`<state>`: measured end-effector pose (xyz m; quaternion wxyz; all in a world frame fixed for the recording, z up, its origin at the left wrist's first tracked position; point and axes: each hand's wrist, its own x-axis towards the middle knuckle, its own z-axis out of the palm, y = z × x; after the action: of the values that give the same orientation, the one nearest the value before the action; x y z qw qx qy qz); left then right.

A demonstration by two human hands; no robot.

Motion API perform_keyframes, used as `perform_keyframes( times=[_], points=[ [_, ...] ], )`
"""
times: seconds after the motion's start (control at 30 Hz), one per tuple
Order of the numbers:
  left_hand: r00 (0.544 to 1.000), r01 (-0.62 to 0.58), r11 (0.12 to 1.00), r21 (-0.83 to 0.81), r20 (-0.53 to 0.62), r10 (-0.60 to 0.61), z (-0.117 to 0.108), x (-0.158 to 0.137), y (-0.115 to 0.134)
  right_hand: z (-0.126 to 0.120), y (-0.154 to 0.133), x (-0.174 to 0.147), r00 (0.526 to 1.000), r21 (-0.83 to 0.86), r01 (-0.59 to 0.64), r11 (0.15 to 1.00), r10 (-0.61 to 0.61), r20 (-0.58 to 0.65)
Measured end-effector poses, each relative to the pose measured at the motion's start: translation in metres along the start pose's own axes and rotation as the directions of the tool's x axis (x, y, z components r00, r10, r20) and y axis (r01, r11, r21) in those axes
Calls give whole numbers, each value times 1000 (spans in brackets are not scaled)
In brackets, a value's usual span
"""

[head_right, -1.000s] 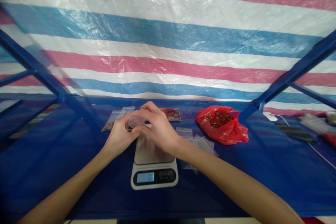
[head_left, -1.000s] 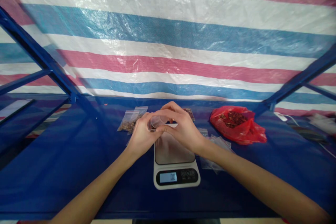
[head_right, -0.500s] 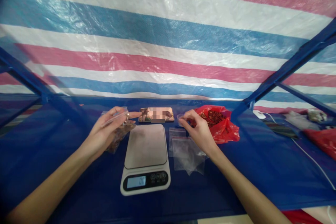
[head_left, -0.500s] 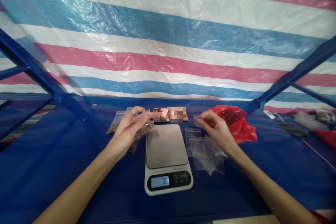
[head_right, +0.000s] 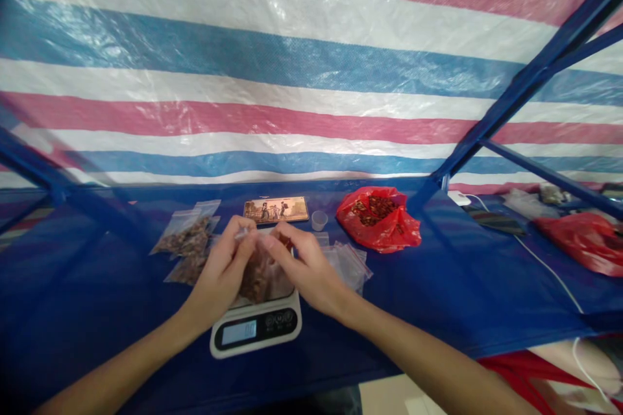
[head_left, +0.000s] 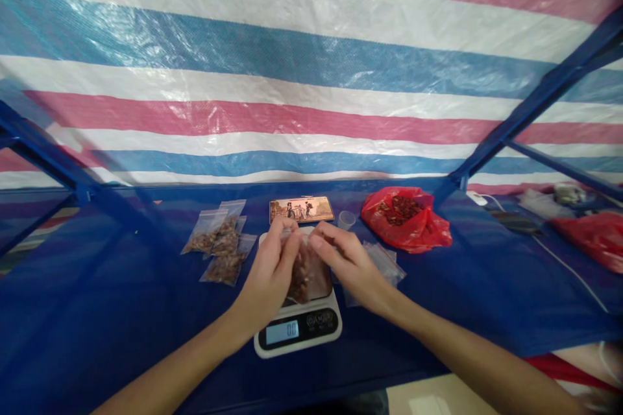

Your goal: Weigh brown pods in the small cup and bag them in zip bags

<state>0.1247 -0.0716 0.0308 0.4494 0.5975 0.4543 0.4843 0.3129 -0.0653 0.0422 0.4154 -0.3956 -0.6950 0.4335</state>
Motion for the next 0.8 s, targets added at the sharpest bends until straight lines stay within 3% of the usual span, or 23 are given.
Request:
perform_keyframes(
  times=[0.1,0.3,0.4,0.6,0.8],
  points=[
    [999,12,1000,-2,-34,-12,6,-6,-2,19,2,5,997,188,-36,981,47,-54],
    [989,126,954,-271,-38,-142,-1,-2,-10,24,22,3,971,462,-146,875,217,-103],
    [986,114,947,-301,-81,-144,-1,-2,-9,23,25,0,959,501,-175,847,261,-106],
    [983,62,948,-312,-148,-113,-2,2,-14,25,24,1,964,512,-136,848,232,-128],
    [968,-72,950,-303,-250,-7,-1,4,-21,27,17,7,946,601,-120,790,274,-171]
  ],
)
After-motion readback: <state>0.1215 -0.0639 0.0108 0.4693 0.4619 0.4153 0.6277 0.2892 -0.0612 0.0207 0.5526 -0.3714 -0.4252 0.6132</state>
